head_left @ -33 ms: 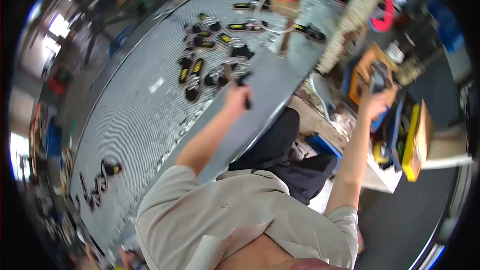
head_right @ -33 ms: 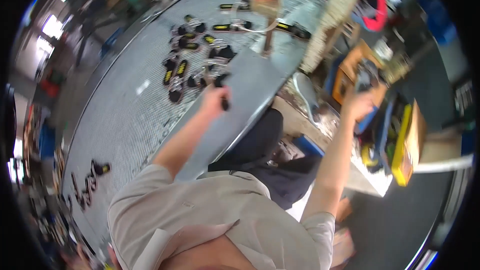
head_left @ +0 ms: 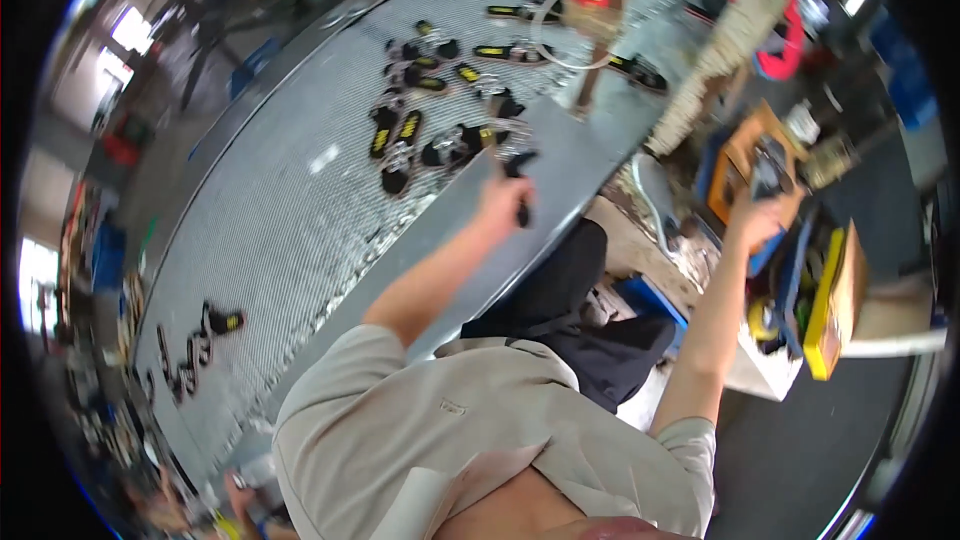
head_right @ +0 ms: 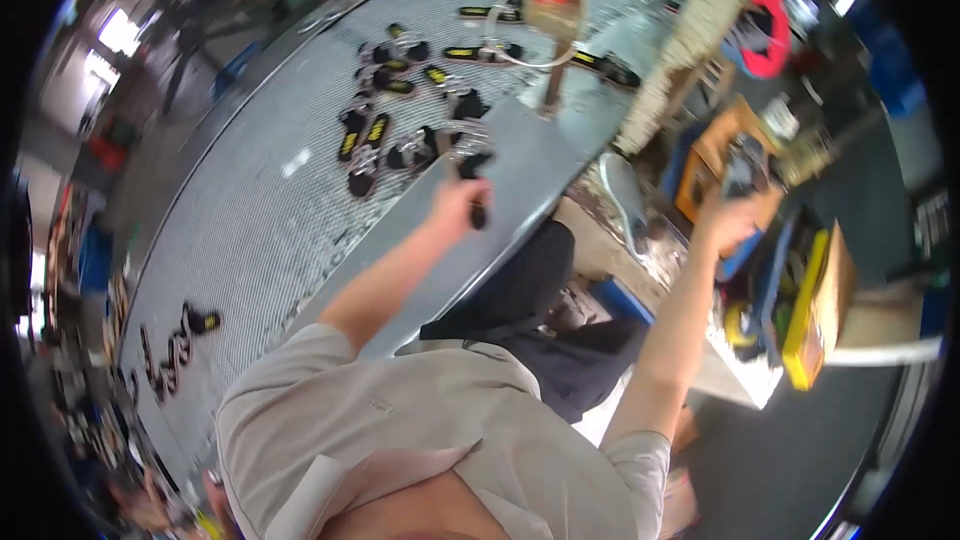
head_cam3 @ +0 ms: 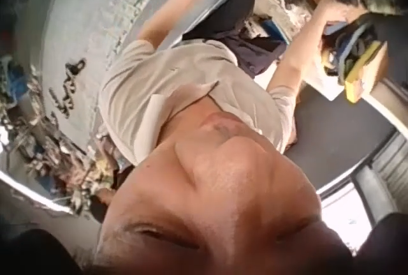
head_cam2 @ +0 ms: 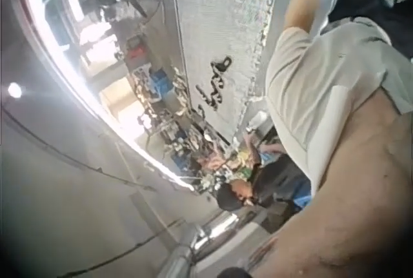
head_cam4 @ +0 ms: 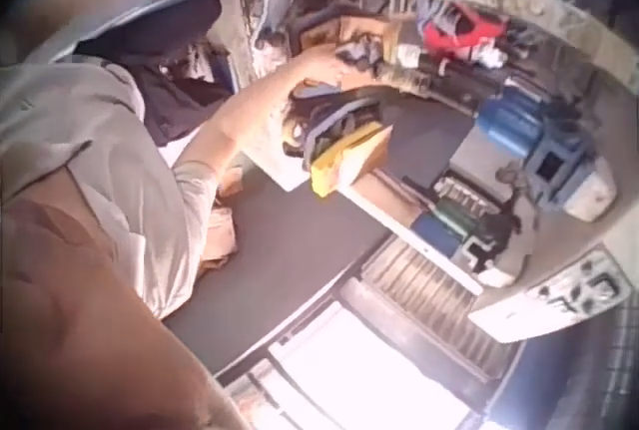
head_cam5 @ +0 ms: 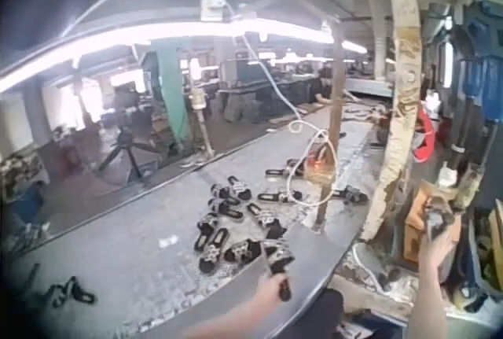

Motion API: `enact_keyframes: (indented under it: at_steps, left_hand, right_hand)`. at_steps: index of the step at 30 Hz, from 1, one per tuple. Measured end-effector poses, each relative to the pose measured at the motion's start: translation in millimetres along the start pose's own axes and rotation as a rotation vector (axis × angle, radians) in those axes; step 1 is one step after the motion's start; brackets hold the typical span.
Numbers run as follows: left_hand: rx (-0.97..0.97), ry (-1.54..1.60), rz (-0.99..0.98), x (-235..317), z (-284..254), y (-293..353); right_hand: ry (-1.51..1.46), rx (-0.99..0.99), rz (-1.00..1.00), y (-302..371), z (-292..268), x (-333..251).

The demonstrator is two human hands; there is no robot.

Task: The recorder is assembling components of shoes at a factory workstation, taking materials from a conveyor belt and applying them to shoes.

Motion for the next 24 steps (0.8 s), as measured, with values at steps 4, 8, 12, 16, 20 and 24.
enact_keyframes:
  at_steps: [4,8,12,16,20,24]
  left_hand:
    - [-0.186,0.406,-0.090,-65.9,90.0,29.0]
    - [-0.245,0.452,-0.147,-68.3,133.2,67.0]
    - [-0.278,0.562,0.053,-39.9,136.5,102.3]
    - [-0.209,0.810,0.014,-23.5,33.5,120.6]
    - [0.186,0.691,0.370,37.2,-166.6,135.8]
    - [1.214,0.683,0.302,13.3,-382.0,222.5]
  right_hand:
    - [-0.454,-0.214,-0.012,20.6,-16.8,-1.5]
    - [-0.608,-0.339,-0.020,141.3,-74.6,-22.4]
    - [-1.143,-0.642,-0.134,265.9,-137.3,-107.0]
    - [-1.205,-1.010,-0.150,340.7,-136.3,-159.1]
    - [-1.223,-1.376,-0.409,388.0,-181.0,-182.0]
    - [-1.178,-1.506,-0.497,415.1,-186.2,-168.2]
Point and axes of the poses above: each hand's wrist, its own y-axis away from the middle knuckle, its own z-axis out of the palm, x = y × z, the point moved 7 cm from there along -y, towards the middle knuckle, and after that the axes turned 4 degrees about -x, right-handed, at the moved point
